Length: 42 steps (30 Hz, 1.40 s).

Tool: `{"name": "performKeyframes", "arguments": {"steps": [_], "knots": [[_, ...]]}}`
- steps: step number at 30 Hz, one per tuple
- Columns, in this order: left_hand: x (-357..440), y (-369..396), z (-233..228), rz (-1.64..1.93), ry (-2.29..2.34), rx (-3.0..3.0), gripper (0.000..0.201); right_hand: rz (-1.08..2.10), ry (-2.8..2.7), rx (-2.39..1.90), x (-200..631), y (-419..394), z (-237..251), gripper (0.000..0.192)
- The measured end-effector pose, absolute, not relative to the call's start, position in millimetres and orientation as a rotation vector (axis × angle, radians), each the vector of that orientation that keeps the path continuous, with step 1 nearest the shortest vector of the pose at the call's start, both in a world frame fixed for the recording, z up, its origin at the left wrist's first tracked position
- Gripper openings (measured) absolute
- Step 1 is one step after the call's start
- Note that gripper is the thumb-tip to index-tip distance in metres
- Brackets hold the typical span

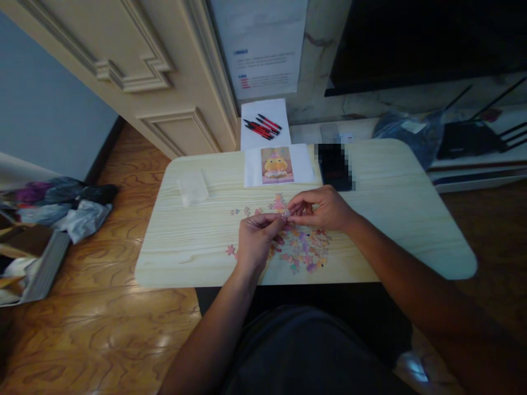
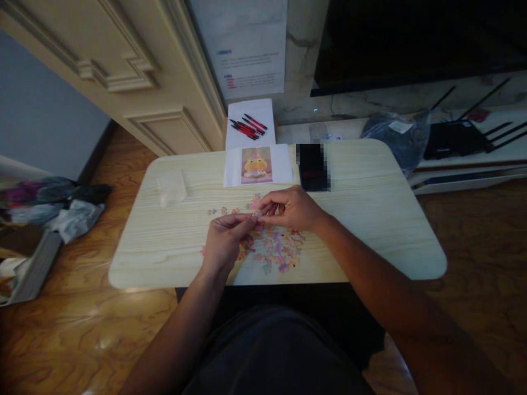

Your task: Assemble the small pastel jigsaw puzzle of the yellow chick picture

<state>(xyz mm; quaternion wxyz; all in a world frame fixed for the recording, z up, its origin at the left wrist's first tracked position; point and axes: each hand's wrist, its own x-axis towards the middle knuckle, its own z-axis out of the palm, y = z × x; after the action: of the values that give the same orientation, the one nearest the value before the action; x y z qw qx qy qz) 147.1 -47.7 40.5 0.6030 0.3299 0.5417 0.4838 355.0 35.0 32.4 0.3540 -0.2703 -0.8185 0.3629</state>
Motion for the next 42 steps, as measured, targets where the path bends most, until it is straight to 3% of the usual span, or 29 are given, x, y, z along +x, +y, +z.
{"name": "performKeyframes", "arguments": {"steps": [3, 8, 15, 29, 42], "knots": [[143, -49, 36, 1.079, 1.296, 0.884, 0.037, 0.94, -2.182, -0.775, 363, 41, 32, 0.019], [131, -53, 32, 1.1, 1.483, 1.472, 0.01, 0.795, -2.265, -0.875, 376, 52, 29, 0.013], [127, -49, 27, 0.978, 1.491, 2.33, 0.022, 0.714, -2.322, -0.862, 369, 53, 18, 0.014], [127, -48, 20, 0.933, 1.501, 2.388, 0.02, 0.674, -2.376, -0.861, 364, 51, 16, 0.014], [128, -46, 17, 0.865, 1.478, 2.396, 0.032, 0.67, -2.392, -0.85, 362, 51, 15, 0.013]]}}
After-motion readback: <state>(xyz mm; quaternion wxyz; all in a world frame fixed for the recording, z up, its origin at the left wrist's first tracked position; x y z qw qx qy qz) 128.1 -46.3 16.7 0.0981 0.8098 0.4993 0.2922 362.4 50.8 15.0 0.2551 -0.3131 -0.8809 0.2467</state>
